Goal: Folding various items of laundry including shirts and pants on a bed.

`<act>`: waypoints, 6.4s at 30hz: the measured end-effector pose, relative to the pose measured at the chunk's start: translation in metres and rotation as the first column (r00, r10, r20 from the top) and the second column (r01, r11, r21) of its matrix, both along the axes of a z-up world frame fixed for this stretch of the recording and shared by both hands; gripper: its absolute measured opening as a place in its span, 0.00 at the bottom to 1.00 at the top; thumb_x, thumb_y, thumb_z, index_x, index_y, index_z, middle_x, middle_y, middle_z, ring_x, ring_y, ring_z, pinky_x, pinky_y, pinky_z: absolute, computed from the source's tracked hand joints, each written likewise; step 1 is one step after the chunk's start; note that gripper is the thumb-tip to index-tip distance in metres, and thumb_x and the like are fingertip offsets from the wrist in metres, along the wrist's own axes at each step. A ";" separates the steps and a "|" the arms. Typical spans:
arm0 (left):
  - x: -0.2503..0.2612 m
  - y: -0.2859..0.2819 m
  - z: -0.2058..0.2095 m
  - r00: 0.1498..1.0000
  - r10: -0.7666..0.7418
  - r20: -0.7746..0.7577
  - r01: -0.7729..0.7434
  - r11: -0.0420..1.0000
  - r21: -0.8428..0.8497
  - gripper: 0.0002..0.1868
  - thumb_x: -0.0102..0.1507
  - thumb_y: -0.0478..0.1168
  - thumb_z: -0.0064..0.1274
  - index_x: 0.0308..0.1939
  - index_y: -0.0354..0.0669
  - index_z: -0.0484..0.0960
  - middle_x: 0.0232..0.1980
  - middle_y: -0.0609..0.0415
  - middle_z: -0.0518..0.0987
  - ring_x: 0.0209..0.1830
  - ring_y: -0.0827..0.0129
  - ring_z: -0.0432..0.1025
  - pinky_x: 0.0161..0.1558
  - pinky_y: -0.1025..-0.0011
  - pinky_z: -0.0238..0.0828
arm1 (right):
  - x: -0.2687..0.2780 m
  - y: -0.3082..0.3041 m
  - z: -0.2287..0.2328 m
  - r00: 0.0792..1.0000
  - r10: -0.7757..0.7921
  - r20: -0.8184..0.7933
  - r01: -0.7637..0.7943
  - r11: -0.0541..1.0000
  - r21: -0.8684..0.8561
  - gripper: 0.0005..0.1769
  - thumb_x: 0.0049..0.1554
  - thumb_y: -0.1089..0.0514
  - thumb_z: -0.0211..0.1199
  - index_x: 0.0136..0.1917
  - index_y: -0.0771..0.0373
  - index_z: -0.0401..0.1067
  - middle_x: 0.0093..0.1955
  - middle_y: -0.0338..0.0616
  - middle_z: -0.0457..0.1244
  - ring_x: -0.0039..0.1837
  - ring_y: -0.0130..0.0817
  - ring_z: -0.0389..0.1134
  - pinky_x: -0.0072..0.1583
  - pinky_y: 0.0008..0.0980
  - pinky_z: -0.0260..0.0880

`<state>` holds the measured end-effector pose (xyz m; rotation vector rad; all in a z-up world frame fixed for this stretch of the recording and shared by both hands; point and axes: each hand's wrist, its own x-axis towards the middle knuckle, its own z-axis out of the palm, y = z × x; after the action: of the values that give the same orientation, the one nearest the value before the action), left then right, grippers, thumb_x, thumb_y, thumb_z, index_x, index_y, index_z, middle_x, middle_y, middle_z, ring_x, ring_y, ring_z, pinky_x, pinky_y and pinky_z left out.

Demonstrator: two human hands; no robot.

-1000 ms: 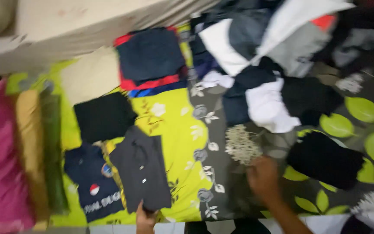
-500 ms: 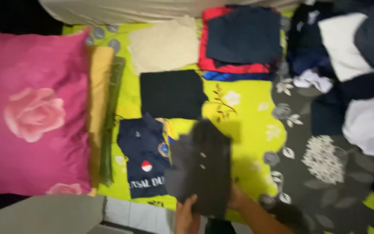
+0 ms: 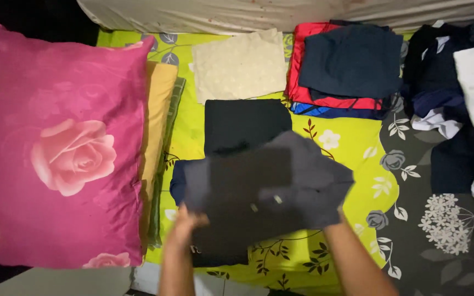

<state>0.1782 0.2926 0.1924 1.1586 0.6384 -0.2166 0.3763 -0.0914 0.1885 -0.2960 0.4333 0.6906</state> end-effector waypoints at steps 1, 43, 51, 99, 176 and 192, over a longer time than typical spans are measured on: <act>0.031 0.015 0.014 0.999 0.038 -0.012 -0.037 0.997 0.072 0.50 0.45 0.29 0.53 0.75 0.43 0.64 0.60 0.47 0.77 0.49 0.60 0.75 0.50 0.61 0.74 | 0.009 0.002 -0.001 0.999 -0.042 0.034 0.042 0.999 0.013 0.50 0.59 0.23 0.43 0.74 0.66 0.62 0.75 0.55 0.58 0.74 0.50 0.59 0.73 0.49 0.55; 0.075 -0.299 -0.117 0.880 -0.461 0.118 0.071 0.373 0.925 0.33 0.61 0.40 0.54 0.68 0.28 0.68 0.69 0.32 0.68 0.72 0.40 0.61 0.73 0.50 0.51 | -0.064 -0.080 -0.047 0.549 0.833 0.062 0.623 -0.358 -0.695 0.27 0.55 0.51 0.62 0.65 0.63 0.67 0.71 0.61 0.56 0.74 0.60 0.54 0.72 0.58 0.50; 0.108 -0.473 -0.051 0.709 -0.699 0.094 0.521 0.609 0.597 0.34 0.66 0.43 0.54 0.72 0.32 0.64 0.72 0.34 0.67 0.73 0.43 0.63 0.71 0.55 0.57 | -0.128 -0.235 -0.052 0.743 0.656 0.129 0.383 -0.259 -0.887 0.31 0.52 0.69 0.58 0.70 0.66 0.64 0.76 0.59 0.55 0.77 0.58 0.54 0.73 0.50 0.54; 0.356 -0.895 -0.031 0.895 -0.407 0.184 0.294 0.226 -0.929 0.45 0.65 0.77 0.38 0.65 0.42 0.75 0.59 0.42 0.79 0.54 0.51 0.75 0.59 0.52 0.72 | 0.052 -0.585 0.102 0.674 0.586 0.450 0.736 -0.476 -0.482 0.19 0.50 0.62 0.64 0.56 0.63 0.69 0.65 0.52 0.62 0.75 0.54 0.60 0.74 0.51 0.59; -0.008 -0.466 -0.061 0.808 -0.517 -0.281 0.401 0.134 0.906 0.38 0.68 0.45 0.48 0.79 0.35 0.55 0.84 0.34 0.45 0.84 0.42 0.36 0.75 0.43 0.31 | -0.179 -0.220 -0.044 0.170 0.969 0.180 0.643 0.029 -0.765 0.21 0.59 0.58 0.61 0.66 0.59 0.71 0.74 0.54 0.58 0.76 0.55 0.58 0.73 0.51 0.58; -0.006 -0.468 -0.071 0.973 -0.058 -0.225 0.232 0.249 0.940 0.45 0.63 0.53 0.58 0.76 0.37 0.56 0.78 0.29 0.50 0.78 0.40 0.44 0.72 0.41 0.44 | -0.031 -0.267 -0.095 0.723 0.666 0.185 0.495 -0.312 -0.811 0.45 0.65 0.42 0.66 0.77 0.79 0.54 0.72 0.76 0.57 0.73 0.65 0.58 0.73 0.53 0.58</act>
<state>0.1722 -0.1757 0.1219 2.4833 0.8135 -0.0288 0.3452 -0.3581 0.0935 -2.4271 0.0674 0.0462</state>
